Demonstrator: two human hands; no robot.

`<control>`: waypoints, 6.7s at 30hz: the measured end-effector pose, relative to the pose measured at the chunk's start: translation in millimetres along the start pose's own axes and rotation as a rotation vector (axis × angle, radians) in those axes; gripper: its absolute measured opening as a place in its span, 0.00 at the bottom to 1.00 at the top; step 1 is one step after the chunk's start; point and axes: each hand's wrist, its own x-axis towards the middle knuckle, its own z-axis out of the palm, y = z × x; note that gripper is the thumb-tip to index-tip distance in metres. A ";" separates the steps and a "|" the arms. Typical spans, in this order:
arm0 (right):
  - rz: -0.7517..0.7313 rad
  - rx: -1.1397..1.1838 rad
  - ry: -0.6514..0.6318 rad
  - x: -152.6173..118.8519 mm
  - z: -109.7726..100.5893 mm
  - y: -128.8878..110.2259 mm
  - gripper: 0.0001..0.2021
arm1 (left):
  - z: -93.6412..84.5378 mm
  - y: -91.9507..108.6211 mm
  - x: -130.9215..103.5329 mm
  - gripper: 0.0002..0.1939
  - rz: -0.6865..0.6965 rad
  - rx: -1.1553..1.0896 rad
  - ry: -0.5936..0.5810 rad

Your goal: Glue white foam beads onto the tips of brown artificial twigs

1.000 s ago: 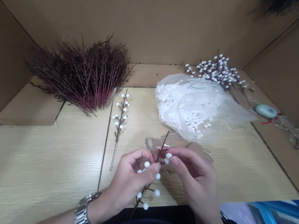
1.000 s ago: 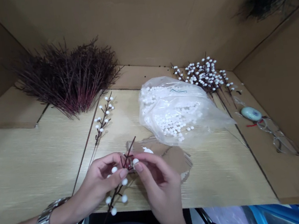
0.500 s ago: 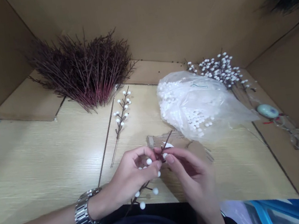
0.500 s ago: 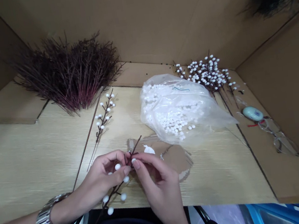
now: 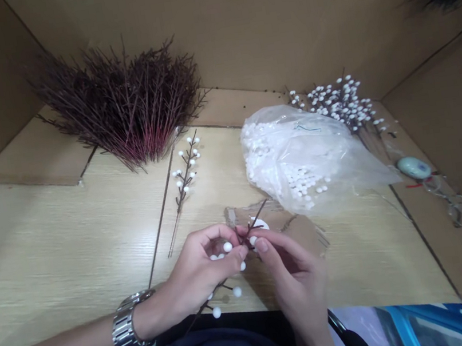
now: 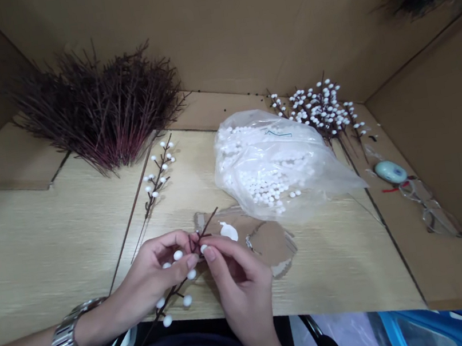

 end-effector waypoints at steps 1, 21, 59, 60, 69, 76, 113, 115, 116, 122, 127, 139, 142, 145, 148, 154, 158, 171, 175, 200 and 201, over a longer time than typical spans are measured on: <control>-0.006 -0.004 0.004 -0.9 0.5 0.6 0.07 | -0.1 -0.4 0.4 0.09 0.002 0.001 0.003; -0.143 -0.351 0.163 24.5 -62.4 -7.0 0.10 | -0.4 0.9 2.7 0.09 0.011 0.168 0.049; -0.307 -0.753 0.040 71.1 -125.2 -23.0 0.08 | -5.8 -12.3 3.6 0.10 0.107 0.234 -0.045; -0.317 -0.636 -0.044 66.1 -115.9 -27.4 0.09 | -5.1 -11.5 2.8 0.10 0.107 0.240 -0.050; -0.152 -0.222 -0.418 66.0 -46.7 -45.5 0.08 | 0.9 -3.0 0.9 0.11 0.136 0.299 -0.083; -0.116 -0.172 -0.427 64.7 -40.1 -42.5 0.08 | -2.6 5.7 -5.8 0.18 0.169 0.280 -0.067; -0.156 0.036 -0.242 19.4 -8.7 -13.0 0.11 | -8.0 -1.5 -1.9 0.08 0.428 0.228 0.054; -0.158 0.036 -0.234 18.4 -8.0 -11.4 0.11 | -8.3 -1.7 -1.3 0.08 0.437 0.231 0.052; -0.160 0.035 -0.223 17.8 -7.7 -10.5 0.10 | -8.4 -1.8 -1.1 0.08 0.440 0.231 0.050; -0.176 0.071 -0.184 12.5 -4.1 -6.1 0.11 | -7.9 -1.7 -1.2 0.08 0.439 0.219 0.049; -0.195 0.094 -0.140 10.0 0.7 -3.9 0.13 | -6.9 -2.1 -1.4 0.09 0.437 0.212 0.044; -0.208 0.063 -0.125 7.1 2.6 -2.1 0.14 | -4.7 -3.0 -0.4 0.09 0.415 0.199 0.051; -0.227 0.051 -0.121 7.6 2.3 -1.8 0.14 | -5.2 -3.4 -1.1 0.09 0.407 0.199 0.052; -0.238 0.043 -0.120 8.5 2.7 -0.8 0.14 | -5.5 -4.0 -1.0 0.09 0.398 0.193 0.053; -0.245 0.044 -0.113 9.3 3.5 0.4 0.14 | -5.5 -4.8 -0.4 0.09 0.393 0.188 0.060; -0.221 0.067 -0.116 10.3 4.5 2.4 0.14 | -6.0 -5.8 -1.5 0.09 0.362 0.175 0.062; -0.224 0.075 -0.120 10.2 3.9 4.5 0.14 | -5.9 -5.3 -1.8 0.09 0.357 0.181 0.076; -0.164 -0.009 -0.203 16.5 -13.6 -0.2 0.15 | -6.3 -1.8 0.9 0.09 0.345 0.219 0.051; -0.254 -0.322 0.006 39.8 -71.3 -8.1 0.10 | -9.4 -3.3 0.6 0.09 0.347 0.260 0.058; -0.342 -1.092 0.076 94.1 -129.2 -12.7 0.08 | -13.0 -7.5 8.6 0.09 0.306 0.252 0.098; -0.398 -0.989 0.057 84.6 -123.5 -21.4 0.06 | -12.6 -7.2 8.5 0.09 0.304 0.252 0.098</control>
